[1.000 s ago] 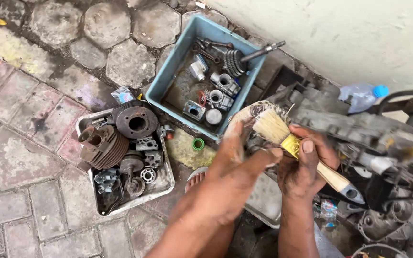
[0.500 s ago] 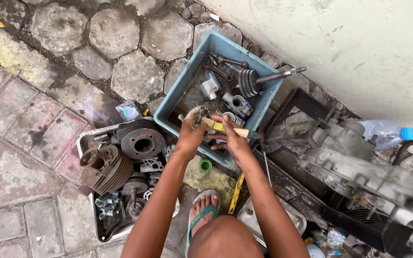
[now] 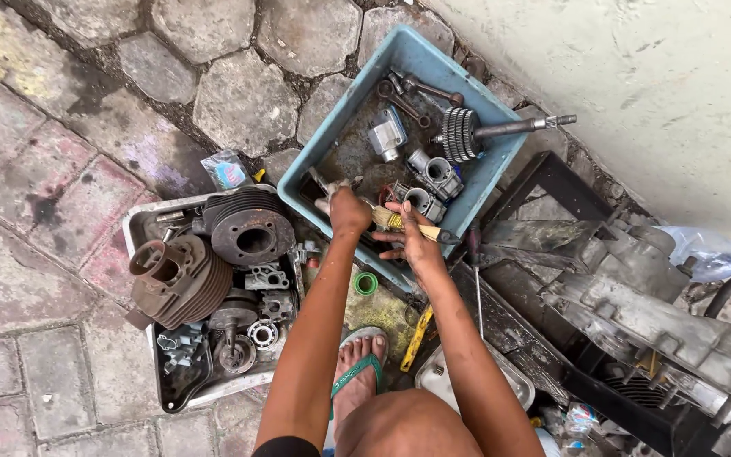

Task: Cleaning a motorcycle carburetor using a brush and solvent

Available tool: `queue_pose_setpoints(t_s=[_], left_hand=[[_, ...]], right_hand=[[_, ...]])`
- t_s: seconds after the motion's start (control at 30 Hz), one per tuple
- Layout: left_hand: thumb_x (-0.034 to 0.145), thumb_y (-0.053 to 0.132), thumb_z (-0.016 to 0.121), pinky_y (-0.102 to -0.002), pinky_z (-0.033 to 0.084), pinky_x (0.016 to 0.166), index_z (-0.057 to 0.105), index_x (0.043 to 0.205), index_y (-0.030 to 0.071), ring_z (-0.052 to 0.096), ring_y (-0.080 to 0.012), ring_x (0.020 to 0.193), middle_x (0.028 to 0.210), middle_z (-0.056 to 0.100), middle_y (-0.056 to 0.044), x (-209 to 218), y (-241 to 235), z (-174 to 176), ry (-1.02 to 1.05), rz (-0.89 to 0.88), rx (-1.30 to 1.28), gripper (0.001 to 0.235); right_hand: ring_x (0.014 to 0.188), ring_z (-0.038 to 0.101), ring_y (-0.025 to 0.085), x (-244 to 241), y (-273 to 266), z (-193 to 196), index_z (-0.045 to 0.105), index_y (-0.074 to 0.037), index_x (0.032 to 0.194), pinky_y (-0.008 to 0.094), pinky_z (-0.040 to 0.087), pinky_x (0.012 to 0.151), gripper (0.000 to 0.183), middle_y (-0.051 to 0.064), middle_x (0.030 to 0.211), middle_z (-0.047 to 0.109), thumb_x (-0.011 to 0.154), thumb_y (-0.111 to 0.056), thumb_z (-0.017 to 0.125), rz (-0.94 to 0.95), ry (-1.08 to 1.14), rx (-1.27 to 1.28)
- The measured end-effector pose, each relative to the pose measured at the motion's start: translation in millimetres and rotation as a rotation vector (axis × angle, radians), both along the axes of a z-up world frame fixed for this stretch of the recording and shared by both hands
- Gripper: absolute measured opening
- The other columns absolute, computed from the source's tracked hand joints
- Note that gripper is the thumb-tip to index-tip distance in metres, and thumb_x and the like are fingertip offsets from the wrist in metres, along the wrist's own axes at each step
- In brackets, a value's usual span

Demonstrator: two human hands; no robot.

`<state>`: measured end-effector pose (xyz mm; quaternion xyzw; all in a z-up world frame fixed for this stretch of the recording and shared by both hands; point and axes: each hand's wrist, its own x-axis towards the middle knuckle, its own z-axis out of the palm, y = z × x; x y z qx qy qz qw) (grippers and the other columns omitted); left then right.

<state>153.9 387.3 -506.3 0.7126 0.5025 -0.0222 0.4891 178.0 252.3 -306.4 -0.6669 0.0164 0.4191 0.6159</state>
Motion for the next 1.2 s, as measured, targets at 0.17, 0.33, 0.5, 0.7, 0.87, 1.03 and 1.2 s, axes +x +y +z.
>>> queue_pose_setpoints(t_s=[0.17, 0.33, 0.5, 0.7, 0.87, 1.03, 1.2], left_hand=[[0.083, 0.02, 0.058, -0.055, 0.059, 0.084, 0.077, 0.095, -0.002, 0.073, -0.0457, 0.096, 0.084, 0.073, -0.025, -1.2, -5.6, 34.7, -0.03, 0.038, 0.123, 0.031], [0.095, 0.02, 0.057, -0.06, 0.048, 0.103, 0.068, 0.125, -0.002, 0.063, -0.0522, 0.114, 0.112, 0.07, -0.032, -87.5, -44.2, 193.1, -0.41, 0.09, 0.118, 0.038], [0.095, 0.002, 0.061, -0.049, 0.052, 0.106, 0.068, 0.127, 0.005, 0.064, -0.0422, 0.123, 0.127, 0.07, -0.023, -201.8, -71.2, 236.6, -0.598, 0.283, -0.034, 0.033], [0.103, 0.003, 0.051, -0.049, 0.05, 0.104, 0.066, 0.119, 0.0, 0.067, -0.0342, 0.115, 0.115, 0.072, -0.021, -299.8, -36.1, 238.6, -0.539, 0.5, -0.09, 0.022], [0.097, 0.025, 0.064, -0.026, 0.053, 0.084, 0.065, 0.11, 0.009, 0.067, -0.0123, 0.088, 0.099, 0.073, -0.006, -325.2, -12.2, 242.2, -0.444, 0.562, -0.059, 0.02], [0.099, 0.031, 0.064, -0.045, 0.056, 0.091, 0.068, 0.116, 0.011, 0.07, -0.0312, 0.106, 0.111, 0.075, -0.013, -334.0, -27.3, 192.0, -0.249, 0.407, 0.027, 0.027], [0.094, 0.034, 0.065, -0.054, 0.057, 0.085, 0.071, 0.114, 0.017, 0.074, -0.038, 0.098, 0.102, 0.078, -0.014, -358.4, -66.1, 131.9, -0.095, 0.384, 0.088, 0.027]], right_hand=[[0.09, 0.076, 0.039, -22.8, 1.4, 44.4, 0.062, -0.002, 0.135, 0.038, 0.068, 0.059, 0.063, 0.025, 0.132, 0.058, 0.103, -0.055, 0.05, 0.02, -0.047, 0.001], [0.086, 0.076, 0.035, -32.6, -3.8, 17.6, 0.063, -0.005, 0.135, 0.039, 0.067, 0.056, 0.061, 0.023, 0.121, 0.065, 0.105, -0.055, 0.049, 0.098, -0.065, -0.002], [0.088, 0.077, 0.032, -16.3, 3.9, 81.3, 0.066, -0.005, 0.129, 0.03, 0.065, 0.053, 0.056, 0.025, 0.118, 0.069, 0.105, -0.052, 0.048, 0.33, -0.143, -0.058], [0.061, 0.071, 0.029, 0.9, 68.5, 206.8, 0.072, -0.004, 0.121, 0.034, 0.057, 0.049, 0.037, 0.024, 0.082, 0.072, 0.115, -0.037, 0.055, 0.793, -0.854, -0.14], [0.102, 0.066, 0.033, -64.5, 131.4, 261.1, 0.068, -0.01, 0.126, 0.048, 0.052, 0.091, 0.039, 0.019, 0.121, 0.069, 0.11, -0.04, 0.049, 1.084, -0.918, -0.335], [0.078, 0.072, 0.023, -122.2, 107.0, 154.8, 0.063, -0.002, 0.127, 0.024, 0.061, 0.05, 0.066, 0.02, 0.103, 0.067, 0.1, -0.06, 0.046, 0.871, -0.547, -0.023], [0.09, 0.073, 0.03, -161.7, 24.3, 4.0, 0.058, -0.004, 0.136, 0.031, 0.069, 0.065, 0.07, 0.025, 0.11, 0.063, 0.102, -0.065, 0.052, 0.441, 0.155, -0.128]])
